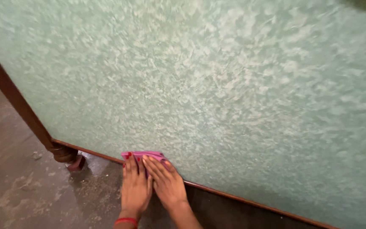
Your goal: The person wipes a light green textured surface with a pink cloth, using both hands to rub the surface in repetitive strokes. The person occasionally sprays a blue liquid from a spray bottle onto the surface and continues wiping. The task is performed in a room with a bed and yellow walls.
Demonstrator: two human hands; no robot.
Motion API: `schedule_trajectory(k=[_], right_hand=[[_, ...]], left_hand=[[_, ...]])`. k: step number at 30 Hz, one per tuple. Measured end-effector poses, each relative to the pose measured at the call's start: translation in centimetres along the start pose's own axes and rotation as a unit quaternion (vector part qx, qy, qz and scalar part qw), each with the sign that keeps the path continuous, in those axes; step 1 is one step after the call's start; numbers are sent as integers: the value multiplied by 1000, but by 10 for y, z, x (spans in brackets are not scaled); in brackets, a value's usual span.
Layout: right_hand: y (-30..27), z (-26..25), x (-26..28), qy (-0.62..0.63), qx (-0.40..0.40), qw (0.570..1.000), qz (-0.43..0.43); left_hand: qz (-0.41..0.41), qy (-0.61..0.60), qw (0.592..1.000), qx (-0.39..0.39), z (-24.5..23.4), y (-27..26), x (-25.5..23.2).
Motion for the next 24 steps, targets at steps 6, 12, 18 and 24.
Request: schedule_trajectory(k=[6, 12, 18, 24], right_hand=[[-15, -50, -39, -25, -48, 998, 11], [-100, -83, -140, -55, -65, 995, 58], [-174, -129, -248, -35, -76, 982, 167], [-175, -141, -283, -13, -139, 950, 278]], left_hand=[[-3, 4, 999, 53, -25, 11, -32], [107, -92, 990, 27, -29, 13, -148], [178, -198, 960, -85, -69, 24, -291], [215, -212, 937, -176, -95, 50, -333]])
Point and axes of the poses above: each hand's wrist, its own y-axis towards the middle knuckle, its own z-axis out of the palm, x = y × z, the point moved 8 cm from there along y, towards the middle knuckle, and after that the axes turned 5 degrees about -x, right-handed, at the moved point
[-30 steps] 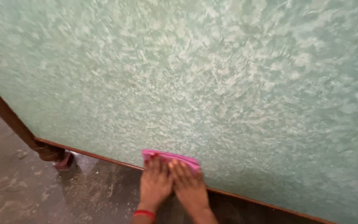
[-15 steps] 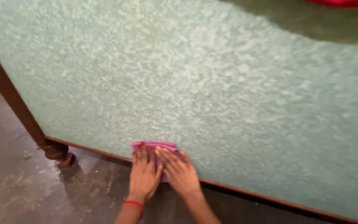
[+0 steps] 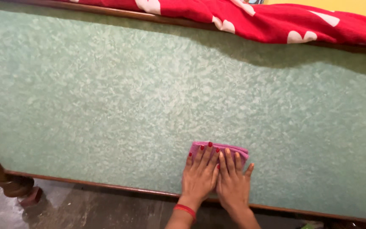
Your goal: The person wipes a light green textured surface with a pink cloth, using both hands to rub the surface in repetitive strokes. The person occasionally sprays a blue liquid from a spray bottle onto the surface and continues wiping. The task is performed in a room with a bed and yellow walls.
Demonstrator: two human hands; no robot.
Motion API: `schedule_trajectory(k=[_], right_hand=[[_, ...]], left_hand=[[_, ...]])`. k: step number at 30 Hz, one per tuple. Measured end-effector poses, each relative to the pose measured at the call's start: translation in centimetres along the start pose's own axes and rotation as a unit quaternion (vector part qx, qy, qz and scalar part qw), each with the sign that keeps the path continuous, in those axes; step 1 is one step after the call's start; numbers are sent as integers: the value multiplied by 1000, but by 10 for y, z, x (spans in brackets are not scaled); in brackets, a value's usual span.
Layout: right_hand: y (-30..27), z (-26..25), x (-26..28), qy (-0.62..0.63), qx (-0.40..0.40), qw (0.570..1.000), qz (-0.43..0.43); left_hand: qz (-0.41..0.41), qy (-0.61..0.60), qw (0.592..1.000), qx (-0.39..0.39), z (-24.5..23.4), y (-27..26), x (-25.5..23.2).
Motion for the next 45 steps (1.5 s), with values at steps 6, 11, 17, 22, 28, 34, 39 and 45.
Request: schedule_trajectory(k=[6, 11, 17, 22, 28, 34, 39, 45], right_hand=[[31, 31, 47, 25, -107, 994, 17], [42, 53, 99, 22, -169, 985, 6], [28, 80, 151, -3, -149, 987, -53], [17, 82, 191, 21, -108, 988, -105], [16, 57, 187, -12, -23, 985, -170], [31, 15, 146, -44, -25, 985, -162], [48, -9, 65, -15, -19, 997, -74], [57, -46, -25, -27, -65, 996, 54]], left_hand=[[36, 81, 995, -55, -4, 6, 61], [38, 106, 990, -85, -16, -10, 121], [-14, 109, 989, -94, -14, -61, 180], [-88, 115, 989, -13, -21, -100, 212], [-151, 88, 983, 48, -45, -99, 186], [-128, 87, 985, 81, -57, -52, 136], [-50, 30, 997, 42, -52, 19, 61], [34, -28, 999, 19, -46, 86, -31]])
Point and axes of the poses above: each hand's wrist, its own y-axis towards the middle knuckle, its own z-axis out of the palm, x = y × z, the point moved 8 cm from there along y, towards the middle knuckle, and after that the axes turned 5 degrees about -x, right-handed, at the moved point
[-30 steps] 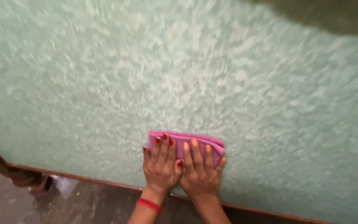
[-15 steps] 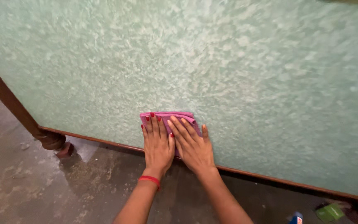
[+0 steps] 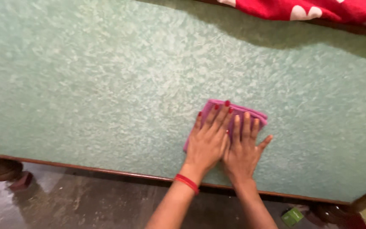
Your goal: The person wipes a light green textured surface with a pink cloth, using both hands to rub the surface in repetitive strokes. The person occasionally sprays a blue liquid from a spray bottle onto the surface and continues wiping. The task is performed in a room with a bed and yellow walls.
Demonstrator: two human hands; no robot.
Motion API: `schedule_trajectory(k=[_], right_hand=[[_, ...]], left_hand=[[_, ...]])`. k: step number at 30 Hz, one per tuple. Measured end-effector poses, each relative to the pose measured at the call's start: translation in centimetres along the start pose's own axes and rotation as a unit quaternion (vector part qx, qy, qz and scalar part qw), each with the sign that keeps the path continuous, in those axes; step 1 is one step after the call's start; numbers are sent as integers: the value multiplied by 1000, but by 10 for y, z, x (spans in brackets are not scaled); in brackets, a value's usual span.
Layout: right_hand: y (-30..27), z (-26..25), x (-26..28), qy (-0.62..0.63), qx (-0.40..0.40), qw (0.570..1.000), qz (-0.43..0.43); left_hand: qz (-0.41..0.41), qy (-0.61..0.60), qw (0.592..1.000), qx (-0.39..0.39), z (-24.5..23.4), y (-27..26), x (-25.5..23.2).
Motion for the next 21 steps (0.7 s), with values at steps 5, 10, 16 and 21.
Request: schedule_trajectory(k=[5, 10, 16, 21], right_hand=[[10, -1, -5, 84, -15, 996, 39], [26, 14, 26, 101, -27, 994, 42], [31, 42, 83, 84, -75, 992, 52], [25, 64, 136, 76, -70, 994, 30]], left_hand=[[54, 65, 996, -40, 10, 11, -2], [78, 178, 977, -91, 7, -18, 47], [43, 190, 977, -89, 8, -44, 107], [13, 183, 980, -77, 4, -80, 163]])
Point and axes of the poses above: each hand's wrist, its own y-axis towards the middle knuckle, its own z-axis out of the palm, x = y × z, the point moved 8 cm from there along y, towards the middle knuckle, and after that the axes turned 5 degrees about -x, right-handed, at the moved point
